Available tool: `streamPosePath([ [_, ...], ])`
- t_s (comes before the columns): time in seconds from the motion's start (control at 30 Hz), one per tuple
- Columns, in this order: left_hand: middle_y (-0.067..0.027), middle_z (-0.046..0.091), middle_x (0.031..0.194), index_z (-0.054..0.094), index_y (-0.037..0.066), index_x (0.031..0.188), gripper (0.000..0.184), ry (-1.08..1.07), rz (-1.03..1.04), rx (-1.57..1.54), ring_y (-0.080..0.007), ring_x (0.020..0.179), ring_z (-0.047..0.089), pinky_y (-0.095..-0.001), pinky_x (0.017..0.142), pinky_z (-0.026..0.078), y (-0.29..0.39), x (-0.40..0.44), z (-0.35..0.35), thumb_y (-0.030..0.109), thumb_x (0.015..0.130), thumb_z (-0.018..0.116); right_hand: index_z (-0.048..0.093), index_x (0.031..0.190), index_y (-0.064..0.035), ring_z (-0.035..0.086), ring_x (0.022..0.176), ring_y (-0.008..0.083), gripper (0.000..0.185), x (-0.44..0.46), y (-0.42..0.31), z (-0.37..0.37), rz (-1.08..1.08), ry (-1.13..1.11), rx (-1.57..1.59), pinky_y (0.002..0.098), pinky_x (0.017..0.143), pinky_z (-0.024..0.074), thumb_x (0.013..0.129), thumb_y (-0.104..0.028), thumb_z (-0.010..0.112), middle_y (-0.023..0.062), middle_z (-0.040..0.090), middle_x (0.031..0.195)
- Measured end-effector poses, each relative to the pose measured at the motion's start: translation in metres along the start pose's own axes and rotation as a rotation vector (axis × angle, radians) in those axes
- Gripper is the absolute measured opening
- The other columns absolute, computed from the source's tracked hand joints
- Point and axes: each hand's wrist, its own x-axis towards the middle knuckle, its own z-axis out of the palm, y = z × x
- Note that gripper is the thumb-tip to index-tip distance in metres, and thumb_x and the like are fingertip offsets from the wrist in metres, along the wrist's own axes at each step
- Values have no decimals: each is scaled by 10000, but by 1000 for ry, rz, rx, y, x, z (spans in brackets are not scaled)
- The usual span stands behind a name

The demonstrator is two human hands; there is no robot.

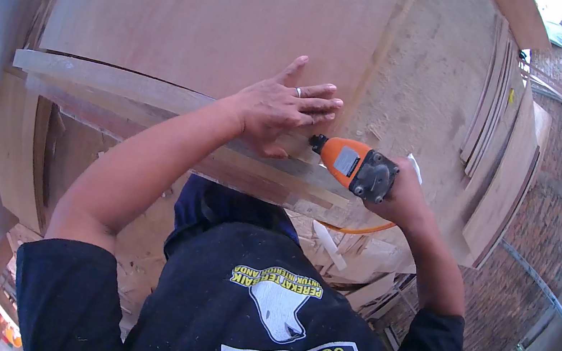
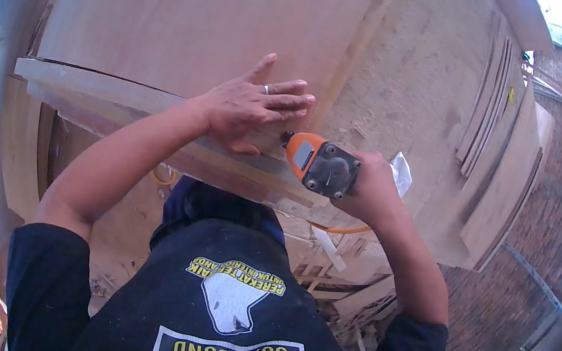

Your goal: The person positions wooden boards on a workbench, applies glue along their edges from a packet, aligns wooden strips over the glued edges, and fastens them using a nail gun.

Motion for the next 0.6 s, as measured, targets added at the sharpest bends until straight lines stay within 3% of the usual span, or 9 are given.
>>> streamPosePath([
  [0.1, -16, 281, 1736, 376, 176, 1625, 1114, -7, -1, 3, -223, 1615, 213, -717, 1265, 7, 0, 0, 2, 420, 654, 865, 744, 1009, -63, 717, 848, 400, 372, 3, -10, -3, -6, -3, -129, 438, 763, 574, 651, -122, 828, 180, 742, 883],
  [0.2, -15, 280, 1736, 368, 181, 1629, 1114, -23, 5, 21, -227, 1615, 214, -718, 1264, 9, 0, 2, 1, 427, 660, 860, 697, 870, -15, 730, 749, 341, 257, 5, -10, -1, -6, 23, -172, 398, 689, 561, 638, -52, 802, 158, 726, 791],
  [0.3, 7, 310, 1722, 392, 195, 1615, 1096, 8, 4, 62, -198, 1608, 229, -714, 1269, 55, 0, 1, 1, 462, 664, 867, 705, 914, -12, 726, 768, 351, 290, 0, -5, 3, -26, 45, -110, 393, 707, 564, 640, -49, 789, 170, 729, 827],
  [0.43, -12, 283, 1732, 379, 206, 1622, 1152, 18, 1, 96, -207, 1613, 215, -698, 1277, 75, 3, 0, 2, 524, 642, 895, 724, 1091, -36, 752, 897, 304, 364, -17, 5, 13, 47, 75, -40, 379, 818, 582, 749, -80, 839, 159, 760, 960],
  [0.5, -40, 244, 1744, 369, 193, 1628, 1201, -8, 1, 68, -236, 1620, 191, -692, 1276, 44, 3, -4, -4, 567, 620, 905, 718, 1173, -43, 756, 975, 257, 384, -37, 7, 23, 136, 132, 72, 368, 886, 581, 818, -104, 854, 147, 770, 1044],
  [0.6, -75, 200, 1755, 374, 166, 1625, 1243, 98, -53, 22, -272, 1628, 159, -690, 1269, -7, 5, -28, -24, 627, 598, 901, 732, 1171, -41, 769, 950, 295, 374, -68, 14, 29, 161, 277, 26, 379, 860, 585, 854, -195, 857, 134, 781, 1010],
])
